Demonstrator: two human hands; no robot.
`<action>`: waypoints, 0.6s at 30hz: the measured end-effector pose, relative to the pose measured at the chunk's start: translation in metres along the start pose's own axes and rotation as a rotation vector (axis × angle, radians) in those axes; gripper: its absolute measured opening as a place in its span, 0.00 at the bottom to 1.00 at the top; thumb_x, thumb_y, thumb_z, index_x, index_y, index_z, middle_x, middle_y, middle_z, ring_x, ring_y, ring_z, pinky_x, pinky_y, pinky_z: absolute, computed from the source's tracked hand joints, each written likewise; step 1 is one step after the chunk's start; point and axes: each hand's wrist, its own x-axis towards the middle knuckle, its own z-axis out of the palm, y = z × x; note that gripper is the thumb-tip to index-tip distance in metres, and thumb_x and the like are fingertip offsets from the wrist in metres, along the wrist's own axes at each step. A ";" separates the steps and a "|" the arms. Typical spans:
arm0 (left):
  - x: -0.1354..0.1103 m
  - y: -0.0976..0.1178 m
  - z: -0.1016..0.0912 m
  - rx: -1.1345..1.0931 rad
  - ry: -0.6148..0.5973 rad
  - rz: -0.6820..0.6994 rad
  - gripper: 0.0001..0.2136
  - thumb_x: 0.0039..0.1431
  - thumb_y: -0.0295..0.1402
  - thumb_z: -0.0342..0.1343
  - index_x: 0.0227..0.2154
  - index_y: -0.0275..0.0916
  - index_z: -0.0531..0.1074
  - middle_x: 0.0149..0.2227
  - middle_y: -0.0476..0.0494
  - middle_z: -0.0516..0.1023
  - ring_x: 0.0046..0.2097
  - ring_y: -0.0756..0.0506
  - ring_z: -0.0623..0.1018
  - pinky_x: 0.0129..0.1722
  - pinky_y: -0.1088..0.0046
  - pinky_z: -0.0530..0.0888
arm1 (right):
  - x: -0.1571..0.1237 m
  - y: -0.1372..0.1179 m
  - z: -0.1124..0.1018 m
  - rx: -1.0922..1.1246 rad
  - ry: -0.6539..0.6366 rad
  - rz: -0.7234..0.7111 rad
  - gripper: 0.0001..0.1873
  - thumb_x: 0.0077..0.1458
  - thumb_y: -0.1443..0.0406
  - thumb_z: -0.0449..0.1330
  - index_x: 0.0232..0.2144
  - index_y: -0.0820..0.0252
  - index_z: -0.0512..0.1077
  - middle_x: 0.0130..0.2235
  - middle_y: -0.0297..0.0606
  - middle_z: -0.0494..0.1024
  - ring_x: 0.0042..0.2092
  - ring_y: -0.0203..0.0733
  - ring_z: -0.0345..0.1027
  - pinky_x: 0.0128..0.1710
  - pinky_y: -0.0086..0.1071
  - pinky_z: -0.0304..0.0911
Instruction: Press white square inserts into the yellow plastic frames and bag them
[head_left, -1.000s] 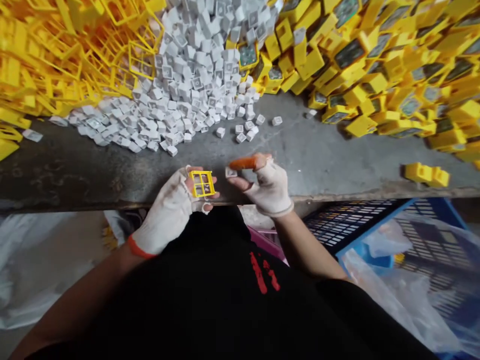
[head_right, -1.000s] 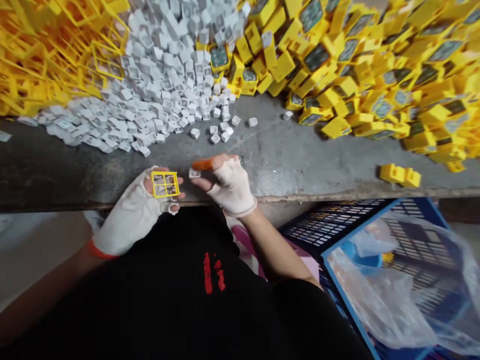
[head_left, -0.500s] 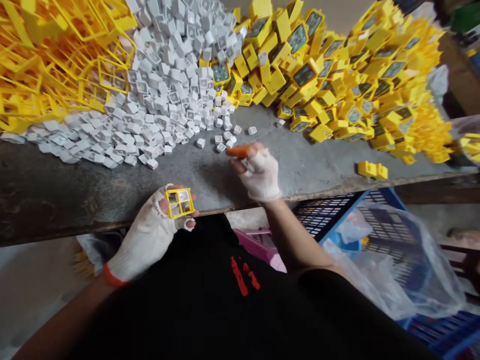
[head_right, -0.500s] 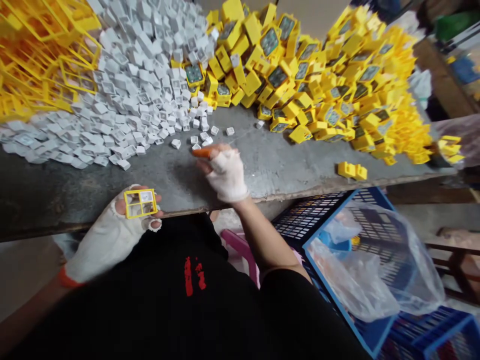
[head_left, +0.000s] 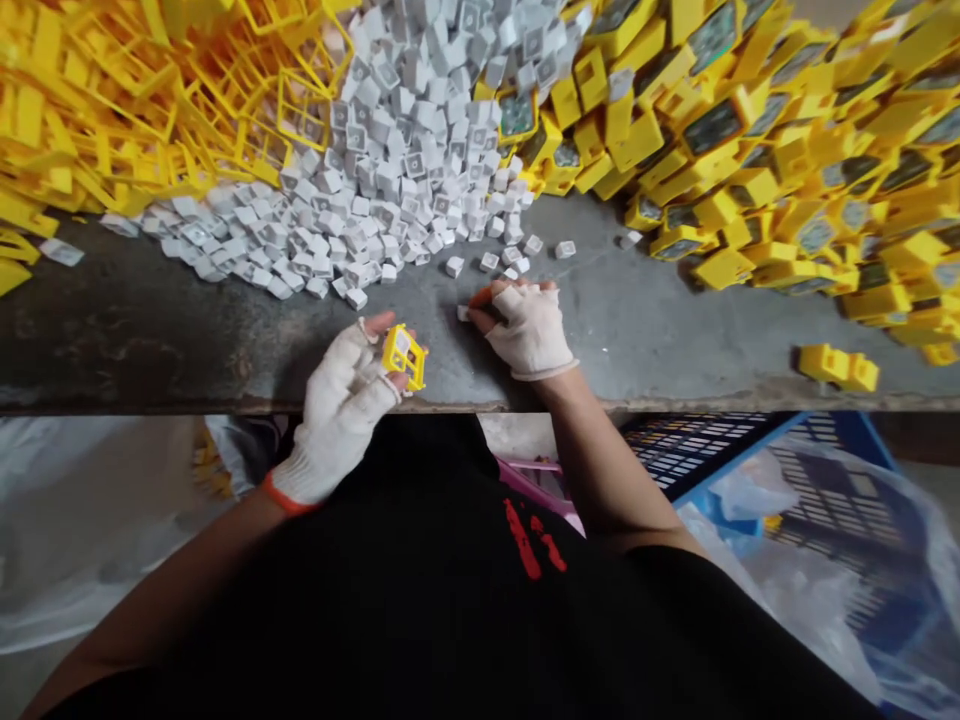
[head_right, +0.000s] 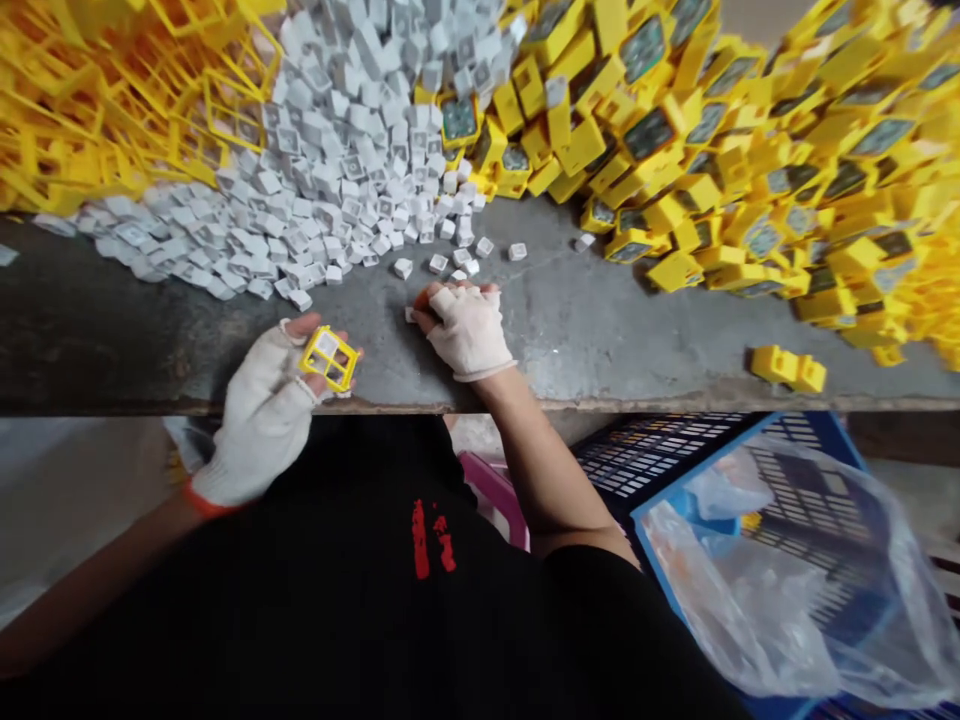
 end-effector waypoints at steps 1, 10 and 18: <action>-0.001 -0.001 -0.002 0.026 -0.014 0.018 0.28 0.56 0.40 0.85 0.58 0.44 0.86 0.54 0.39 0.91 0.53 0.36 0.91 0.51 0.67 0.88 | -0.002 -0.002 0.003 0.012 -0.007 -0.013 0.05 0.73 0.61 0.67 0.43 0.53 0.82 0.46 0.44 0.91 0.54 0.57 0.80 0.62 0.54 0.62; -0.001 -0.025 -0.024 0.250 -0.108 0.371 0.27 0.64 0.37 0.79 0.62 0.43 0.79 0.61 0.37 0.89 0.58 0.37 0.91 0.54 0.67 0.89 | -0.030 -0.020 0.017 0.182 0.120 -0.220 0.09 0.75 0.55 0.69 0.44 0.51 0.81 0.47 0.39 0.92 0.49 0.52 0.84 0.55 0.46 0.66; -0.004 -0.032 -0.033 0.480 -0.168 0.687 0.29 0.66 0.31 0.77 0.68 0.47 0.78 0.66 0.37 0.86 0.67 0.34 0.87 0.66 0.55 0.87 | -0.053 -0.051 0.004 0.380 0.395 -0.527 0.13 0.78 0.50 0.68 0.47 0.49 0.80 0.41 0.35 0.90 0.39 0.45 0.80 0.47 0.43 0.71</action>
